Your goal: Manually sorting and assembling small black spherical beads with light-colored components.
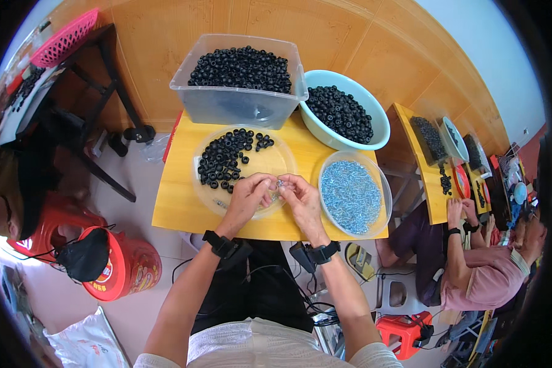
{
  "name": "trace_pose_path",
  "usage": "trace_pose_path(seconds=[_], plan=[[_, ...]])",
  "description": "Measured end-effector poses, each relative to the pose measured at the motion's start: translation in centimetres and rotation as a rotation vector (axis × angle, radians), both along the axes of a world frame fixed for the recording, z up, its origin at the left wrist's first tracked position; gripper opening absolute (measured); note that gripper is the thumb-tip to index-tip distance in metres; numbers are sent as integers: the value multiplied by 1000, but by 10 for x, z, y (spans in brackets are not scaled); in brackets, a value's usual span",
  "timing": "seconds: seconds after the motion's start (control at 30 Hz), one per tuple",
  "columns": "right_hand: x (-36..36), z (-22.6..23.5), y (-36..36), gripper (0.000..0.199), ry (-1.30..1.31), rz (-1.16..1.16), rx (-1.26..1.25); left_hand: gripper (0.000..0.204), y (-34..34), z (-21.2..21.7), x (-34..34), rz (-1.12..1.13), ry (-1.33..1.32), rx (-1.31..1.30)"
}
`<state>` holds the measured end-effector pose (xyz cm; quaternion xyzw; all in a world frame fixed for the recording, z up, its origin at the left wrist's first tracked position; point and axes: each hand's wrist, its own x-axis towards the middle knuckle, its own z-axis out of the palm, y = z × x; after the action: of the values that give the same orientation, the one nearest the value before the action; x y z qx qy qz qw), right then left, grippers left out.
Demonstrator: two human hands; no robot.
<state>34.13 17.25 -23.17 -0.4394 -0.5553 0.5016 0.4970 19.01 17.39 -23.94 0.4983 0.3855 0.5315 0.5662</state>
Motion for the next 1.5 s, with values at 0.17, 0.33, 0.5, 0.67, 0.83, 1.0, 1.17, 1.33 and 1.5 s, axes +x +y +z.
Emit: trace_pose_path(seconds=[0.17,0.33,0.5,0.67,0.83,1.0,1.17,1.33,1.5], plan=[[-9,10,-3,21,-104,-19,213,19,1,3,-7,-36,-31,-100],[-10,3,-7,26,-154,-52,298,15,-2,8,-5,-75,6,-104],[-15,0,-8,26,-159,-91,318,13,-2,7,-7,-59,-31,-115],[-16,-10,-6,18,13,-153,208,16,-2,11,-6,-56,-88,-205],[-13,-11,-3,10,69,-153,178,16,-1,14,-7,-79,-130,-251],[-15,-1,-2,7,70,-143,60,16,-2,14,-6,-86,-137,-243],[-14,-2,-2,9,133,-76,-45,15,1,7,-7,-33,-73,-148],[-15,3,-5,14,242,-44,-50,13,1,7,-7,-27,-82,-156],[-17,1,-4,15,386,-42,-49,12,1,10,-6,-21,-72,-114]])
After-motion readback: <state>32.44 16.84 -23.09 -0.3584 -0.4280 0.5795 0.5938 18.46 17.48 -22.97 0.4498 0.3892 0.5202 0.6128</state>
